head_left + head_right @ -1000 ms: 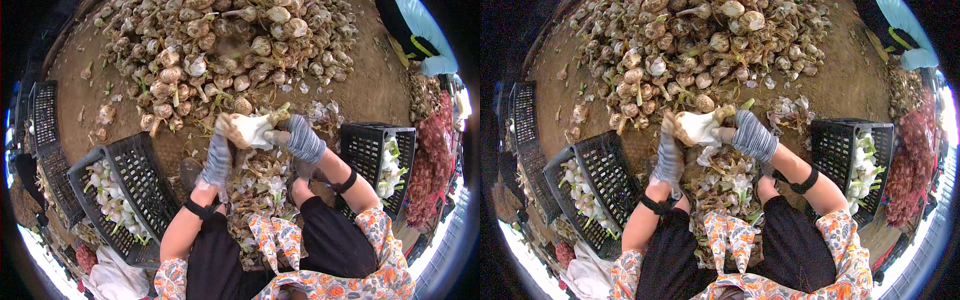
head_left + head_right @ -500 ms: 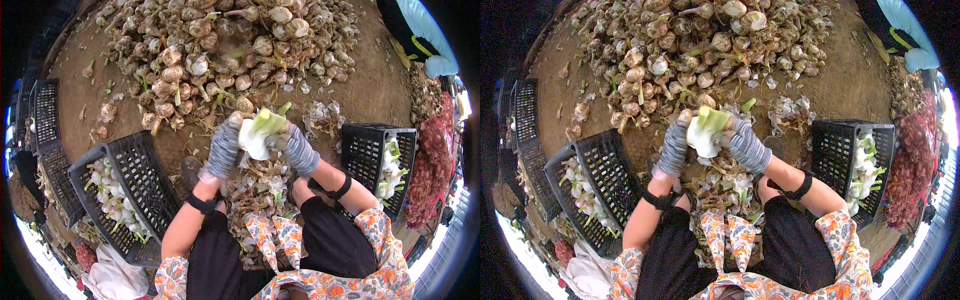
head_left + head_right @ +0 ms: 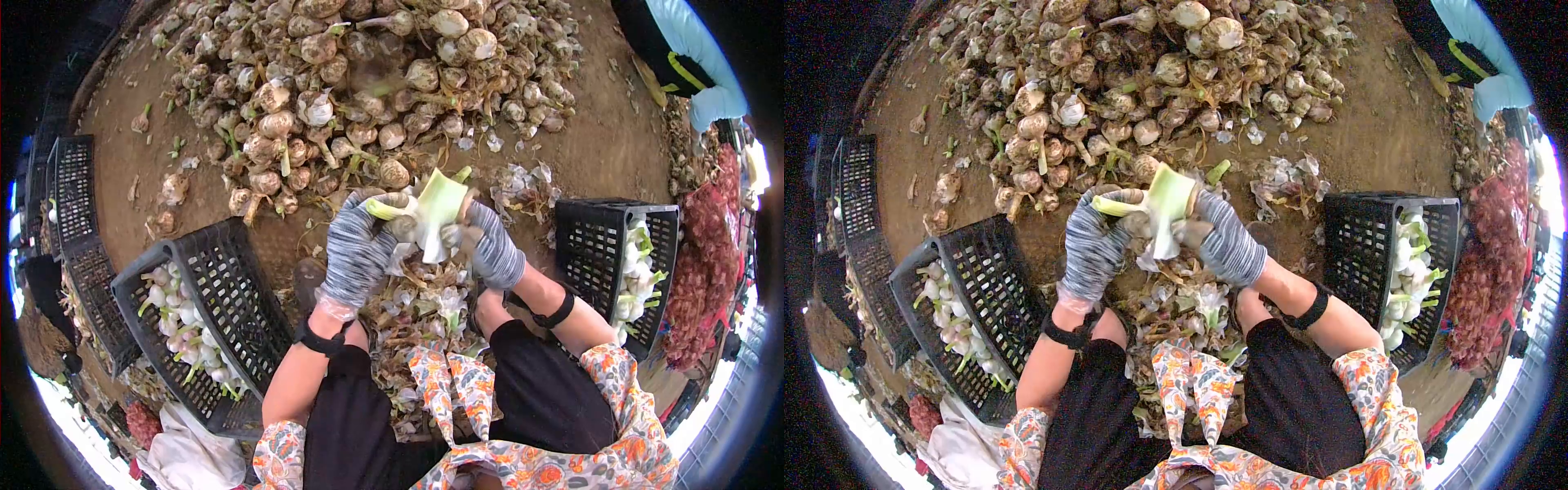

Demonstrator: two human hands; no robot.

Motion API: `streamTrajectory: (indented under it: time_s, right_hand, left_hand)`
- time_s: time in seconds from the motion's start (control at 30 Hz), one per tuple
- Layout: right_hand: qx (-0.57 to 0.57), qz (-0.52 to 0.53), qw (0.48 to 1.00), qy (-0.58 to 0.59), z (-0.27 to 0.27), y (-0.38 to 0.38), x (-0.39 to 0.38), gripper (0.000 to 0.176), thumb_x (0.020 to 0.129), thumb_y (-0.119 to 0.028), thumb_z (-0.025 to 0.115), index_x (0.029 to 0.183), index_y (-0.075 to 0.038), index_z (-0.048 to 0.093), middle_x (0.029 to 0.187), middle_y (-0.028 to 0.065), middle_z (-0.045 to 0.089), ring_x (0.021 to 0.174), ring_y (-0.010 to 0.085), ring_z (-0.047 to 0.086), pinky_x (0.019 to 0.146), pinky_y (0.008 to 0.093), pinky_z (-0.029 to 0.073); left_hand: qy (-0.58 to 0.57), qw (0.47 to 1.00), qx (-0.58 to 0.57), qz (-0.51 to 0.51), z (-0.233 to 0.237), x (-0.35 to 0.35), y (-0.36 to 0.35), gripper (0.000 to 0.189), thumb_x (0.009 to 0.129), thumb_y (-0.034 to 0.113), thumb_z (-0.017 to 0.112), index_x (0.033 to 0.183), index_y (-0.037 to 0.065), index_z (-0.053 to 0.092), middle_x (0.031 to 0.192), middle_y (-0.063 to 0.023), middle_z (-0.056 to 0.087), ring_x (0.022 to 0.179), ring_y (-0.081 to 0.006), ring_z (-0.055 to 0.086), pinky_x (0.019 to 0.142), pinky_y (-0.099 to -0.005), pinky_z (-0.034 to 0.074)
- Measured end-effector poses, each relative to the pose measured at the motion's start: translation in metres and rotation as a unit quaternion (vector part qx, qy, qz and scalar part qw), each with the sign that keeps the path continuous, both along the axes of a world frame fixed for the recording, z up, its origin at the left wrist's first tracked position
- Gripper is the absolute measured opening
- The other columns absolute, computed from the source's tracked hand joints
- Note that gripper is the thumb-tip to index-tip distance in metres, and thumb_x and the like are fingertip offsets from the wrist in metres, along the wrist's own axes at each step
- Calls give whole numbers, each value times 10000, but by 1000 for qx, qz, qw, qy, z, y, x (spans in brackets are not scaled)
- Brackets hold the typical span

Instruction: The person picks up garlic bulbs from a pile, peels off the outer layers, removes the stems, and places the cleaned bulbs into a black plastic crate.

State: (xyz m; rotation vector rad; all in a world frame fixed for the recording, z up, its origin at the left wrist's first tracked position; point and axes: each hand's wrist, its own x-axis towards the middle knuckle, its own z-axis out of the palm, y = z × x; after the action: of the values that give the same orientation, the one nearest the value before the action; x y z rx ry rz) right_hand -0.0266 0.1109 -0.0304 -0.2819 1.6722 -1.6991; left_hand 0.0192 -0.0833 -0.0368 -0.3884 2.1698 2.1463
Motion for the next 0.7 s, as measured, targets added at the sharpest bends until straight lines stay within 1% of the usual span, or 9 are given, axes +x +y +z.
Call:
streamTrajectory:
  time_s: [0.07, 0.13, 0.2, 0.33, 0.43, 0.6, 0.63, 0.67, 0.7]
  right_hand:
    - [96, 5, 995, -23, -3, 6, -11, 377, 814, -134, 525, 1162, 6, 490, 998, 85, 613, 927, 159, 578, 825, 295, 469]
    - [-200, -134, 899, -367, 3, 5, -19, 376, 808, -193, 513, 1138, -15, 512, 974, 109, 624, 871, 216, 611, 805, 338, 504]
    - [-191, -224, 810, -508, -26, -10, -16, 349, 844, -270, 475, 1111, -51, 528, 1002, 102, 628, 829, 227, 640, 697, 348, 545]
    - [-146, -144, 833, -513, -36, -12, -2, 297, 898, -296, 419, 1045, -80, 560, 943, 84, 645, 763, 198, 650, 594, 295, 553]
    - [-82, -202, 835, -506, -32, -14, 5, 302, 904, -318, 420, 1013, -77, 566, 827, 115, 648, 590, 195, 636, 394, 293, 510]
    - [-206, -135, 787, -565, -31, 22, 14, 329, 889, -390, 464, 1029, -104, 547, 618, 94, 595, 341, 180, 495, 229, 265, 347]
    - [-169, -164, 957, -173, -32, 20, 15, 330, 877, -375, 488, 1066, -108, 532, 707, 111, 610, 452, 191, 550, 328, 274, 420]
    - [-101, -162, 949, 252, -31, 18, 15, 344, 865, -360, 513, 1104, -113, 517, 797, 127, 625, 563, 203, 605, 427, 282, 492]
    - [-102, -173, 939, 280, -20, 31, 7, 345, 852, -310, 542, 1131, -111, 502, 920, 137, 605, 724, 218, 605, 578, 293, 502]
  left_hand:
    - [-19, 998, 63, -1, 5, -2, -6, 259, 735, 181, 739, 937, 52, 643, 932, -47, 625, 894, -154, 573, 791, -285, 467]
    - [-6, 993, 78, -93, 6, -1, -17, 269, 726, 212, 745, 922, 52, 655, 935, -49, 627, 899, -157, 574, 803, -291, 460]
    - [14, 989, 70, -133, 6, -6, -20, 300, 697, 263, 764, 896, 60, 669, 939, -50, 625, 912, -161, 570, 823, -302, 448]
    - [-82, 941, 245, -218, -12, -5, -23, 413, 620, 366, 799, 886, 83, 657, 932, -46, 601, 943, -184, 551, 831, -326, 440]
    - [-34, 856, 508, -89, -31, 6, 2, 417, 707, 368, 743, 950, 72, 576, 948, -51, 549, 976, -213, 520, 813, -359, 462]
    - [-174, 824, 529, 108, -35, 8, 20, 474, 808, 307, 645, 1170, 28, 517, 1112, -111, 586, 979, -219, 589, 832, -377, 516]
    - [-187, 816, 530, 136, -37, 6, 20, 415, 826, 278, 631, 1146, 32, 536, 1053, -88, 603, 899, -158, 596, 749, -301, 523]
    - [-200, 807, 531, 164, -42, 4, 19, 356, 843, 248, 617, 1123, 36, 556, 993, -64, 620, 819, -97, 603, 665, -225, 531]
    - [-197, 806, 532, 168, -52, 5, 14, 356, 843, 248, 617, 1123, 36, 556, 993, -64, 620, 819, -97, 603, 665, -225, 531]
